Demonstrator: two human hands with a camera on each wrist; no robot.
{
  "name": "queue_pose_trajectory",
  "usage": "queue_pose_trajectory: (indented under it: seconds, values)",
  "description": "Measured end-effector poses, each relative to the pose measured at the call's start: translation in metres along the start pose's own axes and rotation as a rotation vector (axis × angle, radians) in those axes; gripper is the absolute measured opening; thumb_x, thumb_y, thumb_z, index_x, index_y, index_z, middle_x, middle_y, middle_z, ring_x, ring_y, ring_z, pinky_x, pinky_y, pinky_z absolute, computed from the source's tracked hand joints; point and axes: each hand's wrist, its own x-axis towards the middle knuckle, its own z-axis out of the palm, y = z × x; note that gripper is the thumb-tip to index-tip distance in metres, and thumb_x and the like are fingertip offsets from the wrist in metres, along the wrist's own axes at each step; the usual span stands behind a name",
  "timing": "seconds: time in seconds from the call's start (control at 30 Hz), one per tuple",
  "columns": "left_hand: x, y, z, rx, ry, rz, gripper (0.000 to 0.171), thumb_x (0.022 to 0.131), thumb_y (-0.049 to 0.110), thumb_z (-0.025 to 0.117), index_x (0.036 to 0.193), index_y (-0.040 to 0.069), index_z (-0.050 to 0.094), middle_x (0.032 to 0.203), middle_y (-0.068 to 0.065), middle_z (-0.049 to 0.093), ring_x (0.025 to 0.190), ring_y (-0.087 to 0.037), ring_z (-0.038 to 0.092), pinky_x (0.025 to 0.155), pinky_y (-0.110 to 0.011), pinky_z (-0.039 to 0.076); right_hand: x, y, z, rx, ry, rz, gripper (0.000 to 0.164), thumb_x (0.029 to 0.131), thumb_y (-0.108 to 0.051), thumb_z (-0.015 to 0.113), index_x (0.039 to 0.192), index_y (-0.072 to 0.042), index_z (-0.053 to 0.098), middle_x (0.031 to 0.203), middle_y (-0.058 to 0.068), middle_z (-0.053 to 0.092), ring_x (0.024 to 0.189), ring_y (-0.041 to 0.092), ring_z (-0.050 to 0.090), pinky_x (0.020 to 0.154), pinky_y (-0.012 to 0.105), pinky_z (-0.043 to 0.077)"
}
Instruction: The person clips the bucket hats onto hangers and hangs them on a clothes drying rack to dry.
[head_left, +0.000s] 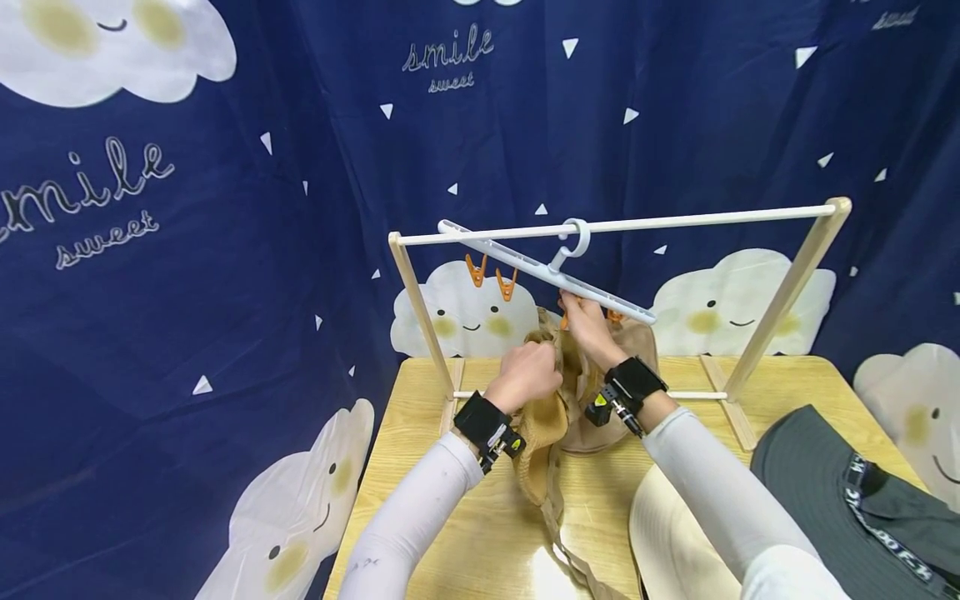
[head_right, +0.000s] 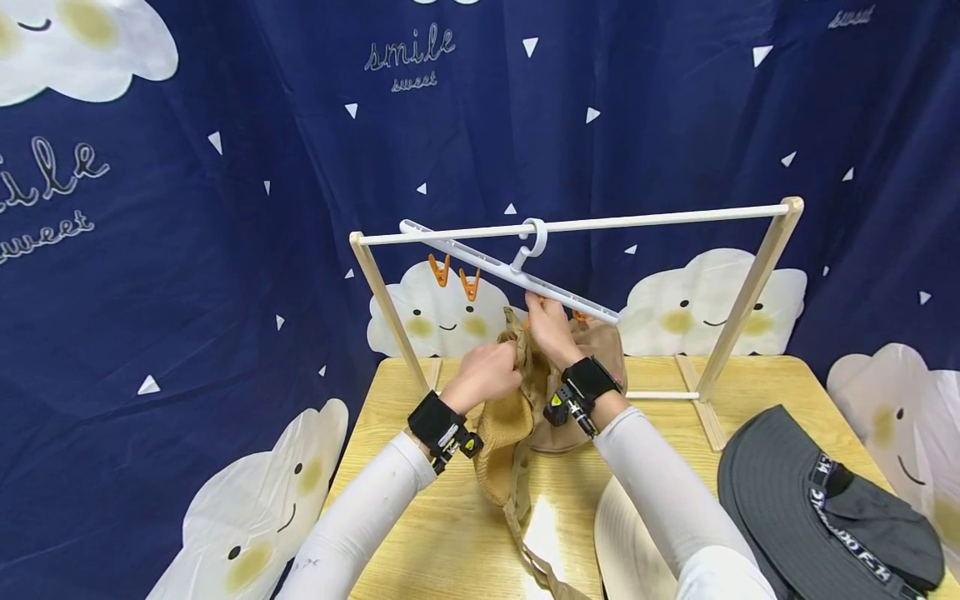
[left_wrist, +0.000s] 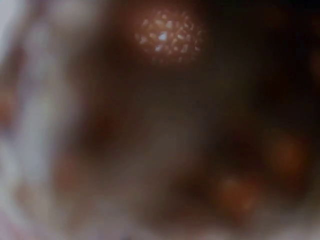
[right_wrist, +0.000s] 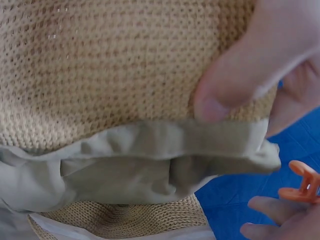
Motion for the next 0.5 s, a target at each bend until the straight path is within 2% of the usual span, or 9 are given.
queue_pose_trajectory:
  seconds: [0.1, 0.2, 0.3, 0.4, 0.5]
  values:
    - [0.004, 0.004, 0.000, 0.018, -0.031, 0.004, 0.023, 0.092, 0.021, 0.067, 0.071, 0.017, 0.060, 0.089, -0.003, 0.072, 0.086, -0.022, 0.070, 0.069, -0.040, 0.054, -0.002, -0.001, 0.001, -0.058, 0.021, 0.011, 0.045, 0.113, -0.036, 0.040, 0.137, -0.002, 0.055, 0.127, 0.018, 0.057, 0.123, 0.027, 0.052, 0.108, 0.035, 0.036]
    - [0.007, 0.008, 0.001, 0.054, -0.054, 0.008, 0.024, 0.093, 0.024, 0.068, 0.072, 0.017, 0.061, 0.092, -0.002, 0.074, 0.086, -0.021, 0.070, 0.068, -0.039, 0.053, -0.003, 0.000, 0.002, -0.081, 0.025, 0.016, 0.039, 0.112, -0.039, 0.042, 0.119, -0.003, 0.057, 0.098, 0.011, 0.054, 0.101, 0.026, 0.052, 0.095, 0.032, 0.037]
    - [0.009, 0.013, 0.001, 0.077, -0.065, 0.010, 0.023, 0.095, 0.027, 0.068, 0.075, 0.018, 0.064, 0.096, -0.003, 0.075, 0.085, -0.022, 0.070, 0.065, -0.040, 0.053, -0.003, 0.002, 0.003, -0.087, 0.031, 0.010, 0.037, 0.112, -0.039, 0.043, 0.108, -0.005, 0.056, 0.083, 0.006, 0.050, 0.087, 0.026, 0.051, 0.086, 0.030, 0.038]
    - [0.009, 0.016, -0.002, 0.077, -0.066, 0.003, 0.021, 0.096, 0.028, 0.069, 0.079, 0.017, 0.067, 0.096, -0.004, 0.075, 0.085, -0.023, 0.070, 0.064, -0.041, 0.053, -0.003, 0.003, 0.003, -0.092, 0.035, -0.004, 0.040, 0.112, -0.039, 0.042, 0.114, -0.003, 0.058, 0.089, 0.009, 0.052, 0.093, 0.027, 0.052, 0.091, 0.031, 0.037]
    - [0.009, 0.019, -0.005, 0.072, -0.056, -0.014, 0.017, 0.095, 0.028, 0.069, 0.084, 0.016, 0.070, 0.098, -0.004, 0.074, 0.086, -0.023, 0.070, 0.066, -0.042, 0.054, -0.003, 0.003, 0.000, -0.088, 0.022, -0.009, 0.046, 0.113, -0.040, 0.041, 0.131, -0.001, 0.057, 0.112, 0.016, 0.056, 0.112, 0.028, 0.051, 0.103, 0.034, 0.035]
